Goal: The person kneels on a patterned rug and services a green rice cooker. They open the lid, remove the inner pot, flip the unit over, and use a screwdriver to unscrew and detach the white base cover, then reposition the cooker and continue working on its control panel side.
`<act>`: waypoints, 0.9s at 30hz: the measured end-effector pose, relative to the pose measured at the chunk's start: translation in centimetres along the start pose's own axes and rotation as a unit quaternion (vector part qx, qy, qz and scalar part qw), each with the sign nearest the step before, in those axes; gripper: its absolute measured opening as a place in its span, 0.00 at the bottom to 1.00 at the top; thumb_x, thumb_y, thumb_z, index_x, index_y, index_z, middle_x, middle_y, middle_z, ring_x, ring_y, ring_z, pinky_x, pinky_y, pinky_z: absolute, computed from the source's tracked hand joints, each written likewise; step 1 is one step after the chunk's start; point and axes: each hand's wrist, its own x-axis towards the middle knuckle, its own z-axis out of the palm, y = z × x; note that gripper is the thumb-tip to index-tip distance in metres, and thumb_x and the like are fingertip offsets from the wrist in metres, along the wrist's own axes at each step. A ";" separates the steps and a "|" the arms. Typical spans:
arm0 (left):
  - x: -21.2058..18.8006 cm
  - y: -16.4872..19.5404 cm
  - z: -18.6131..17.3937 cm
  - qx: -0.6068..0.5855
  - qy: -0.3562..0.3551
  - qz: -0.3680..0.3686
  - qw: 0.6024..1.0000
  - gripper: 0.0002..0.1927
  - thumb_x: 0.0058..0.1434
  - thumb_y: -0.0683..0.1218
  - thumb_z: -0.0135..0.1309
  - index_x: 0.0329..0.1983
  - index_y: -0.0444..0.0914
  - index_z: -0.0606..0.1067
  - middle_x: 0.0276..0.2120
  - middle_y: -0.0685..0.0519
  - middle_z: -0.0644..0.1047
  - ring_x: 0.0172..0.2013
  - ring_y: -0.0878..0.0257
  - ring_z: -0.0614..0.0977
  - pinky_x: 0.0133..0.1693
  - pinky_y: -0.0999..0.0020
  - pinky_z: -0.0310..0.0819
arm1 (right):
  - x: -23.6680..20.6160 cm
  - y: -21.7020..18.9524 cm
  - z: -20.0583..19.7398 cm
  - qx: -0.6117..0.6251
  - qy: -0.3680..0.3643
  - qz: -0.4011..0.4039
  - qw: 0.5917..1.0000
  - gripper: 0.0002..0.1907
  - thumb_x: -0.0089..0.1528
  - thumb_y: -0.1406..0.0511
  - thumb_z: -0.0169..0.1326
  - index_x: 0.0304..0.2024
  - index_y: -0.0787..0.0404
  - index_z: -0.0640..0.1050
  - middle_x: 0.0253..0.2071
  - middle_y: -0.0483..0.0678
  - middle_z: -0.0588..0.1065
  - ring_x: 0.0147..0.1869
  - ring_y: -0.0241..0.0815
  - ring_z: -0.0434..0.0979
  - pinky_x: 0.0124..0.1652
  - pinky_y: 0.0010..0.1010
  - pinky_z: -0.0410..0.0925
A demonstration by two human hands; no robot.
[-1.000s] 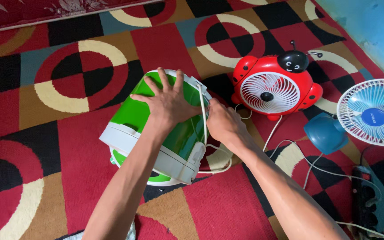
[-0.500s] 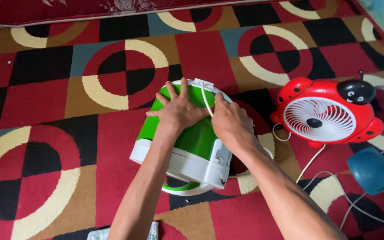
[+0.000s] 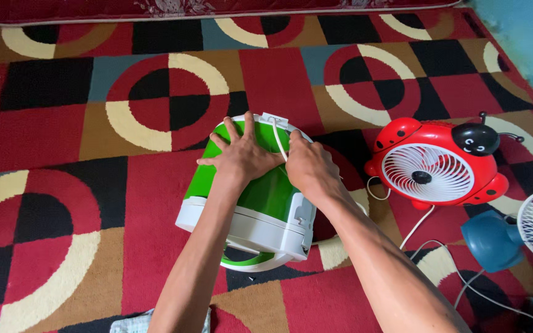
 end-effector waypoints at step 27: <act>1.5 -1.1 1.0 0.060 -0.053 0.170 0.982 0.73 0.28 0.80 0.62 0.79 0.61 0.46 0.78 0.48 0.44 0.75 0.37 0.49 0.66 0.25 0.50 | -4.5 19.4 0.1 0.456 -0.127 0.079 0.877 0.17 0.70 0.57 0.42 0.59 0.52 0.71 0.23 0.46 0.71 0.20 0.38 0.71 0.20 0.34 0.67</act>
